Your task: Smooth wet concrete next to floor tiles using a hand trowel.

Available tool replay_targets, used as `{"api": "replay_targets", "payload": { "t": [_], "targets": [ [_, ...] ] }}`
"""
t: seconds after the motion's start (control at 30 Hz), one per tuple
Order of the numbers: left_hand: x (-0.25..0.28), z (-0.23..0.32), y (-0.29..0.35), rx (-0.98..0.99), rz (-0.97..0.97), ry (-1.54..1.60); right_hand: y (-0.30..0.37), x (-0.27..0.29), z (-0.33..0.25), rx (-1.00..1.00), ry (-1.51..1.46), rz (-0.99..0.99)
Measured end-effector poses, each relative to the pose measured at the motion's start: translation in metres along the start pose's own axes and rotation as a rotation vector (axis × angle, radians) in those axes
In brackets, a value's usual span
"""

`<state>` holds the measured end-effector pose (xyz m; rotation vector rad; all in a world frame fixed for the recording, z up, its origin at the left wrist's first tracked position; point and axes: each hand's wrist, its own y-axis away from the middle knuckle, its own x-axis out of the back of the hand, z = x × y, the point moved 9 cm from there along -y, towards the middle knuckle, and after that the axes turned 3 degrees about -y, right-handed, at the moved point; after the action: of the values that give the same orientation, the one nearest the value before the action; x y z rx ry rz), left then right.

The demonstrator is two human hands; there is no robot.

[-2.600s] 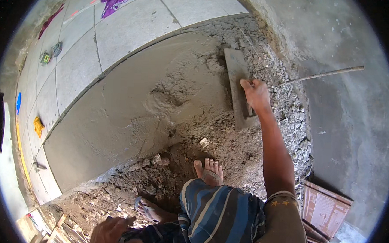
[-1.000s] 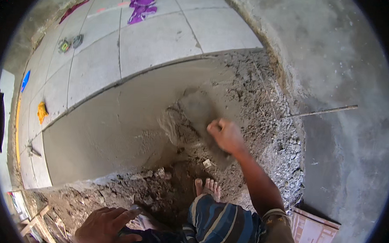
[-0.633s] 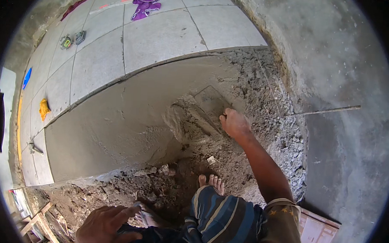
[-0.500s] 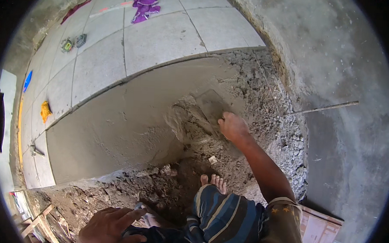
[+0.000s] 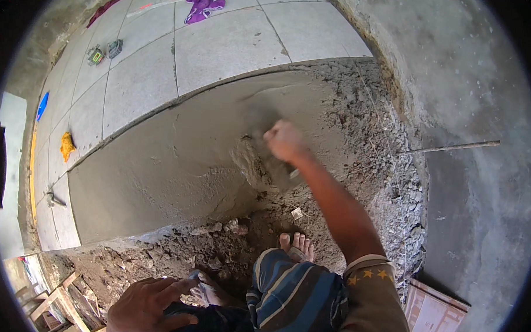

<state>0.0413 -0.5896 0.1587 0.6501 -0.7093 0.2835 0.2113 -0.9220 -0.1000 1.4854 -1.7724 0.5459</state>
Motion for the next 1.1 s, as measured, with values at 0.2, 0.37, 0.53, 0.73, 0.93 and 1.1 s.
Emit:
{"api": "replay_targets", "payload": {
  "t": [0.2, 0.37, 0.53, 0.73, 0.93, 1.1],
  "targets": [
    [-0.013, -0.019, -0.026, -0.016, -0.101, 0.020, 0.074, -0.046, -0.036, 0.101, 0.070, -0.263],
    [-0.008, -0.006, -0.033, -0.092, -0.105, 0.030, 0.070, 0.004, 0.016, -0.111, 0.421, -0.194],
    [-0.007, -0.008, -0.023, -0.078, -0.062, 0.022, 0.059, 0.076, 0.101, -0.178, 0.345, 0.189],
    [-0.013, -0.015, -0.003, -0.067, -0.067, 0.034, 0.084, 0.062, 0.093, -0.255, -0.004, 0.162],
    [-0.011, 0.000, -0.015, -0.158, -0.054, -0.057, 0.108, -0.047, -0.023, 0.050, 0.002, -0.046],
    [-0.006, 0.018, -0.024, -0.205, -0.070, -0.078, 0.138, -0.067, -0.050, 0.009, 0.144, -0.337]
  ]
}}
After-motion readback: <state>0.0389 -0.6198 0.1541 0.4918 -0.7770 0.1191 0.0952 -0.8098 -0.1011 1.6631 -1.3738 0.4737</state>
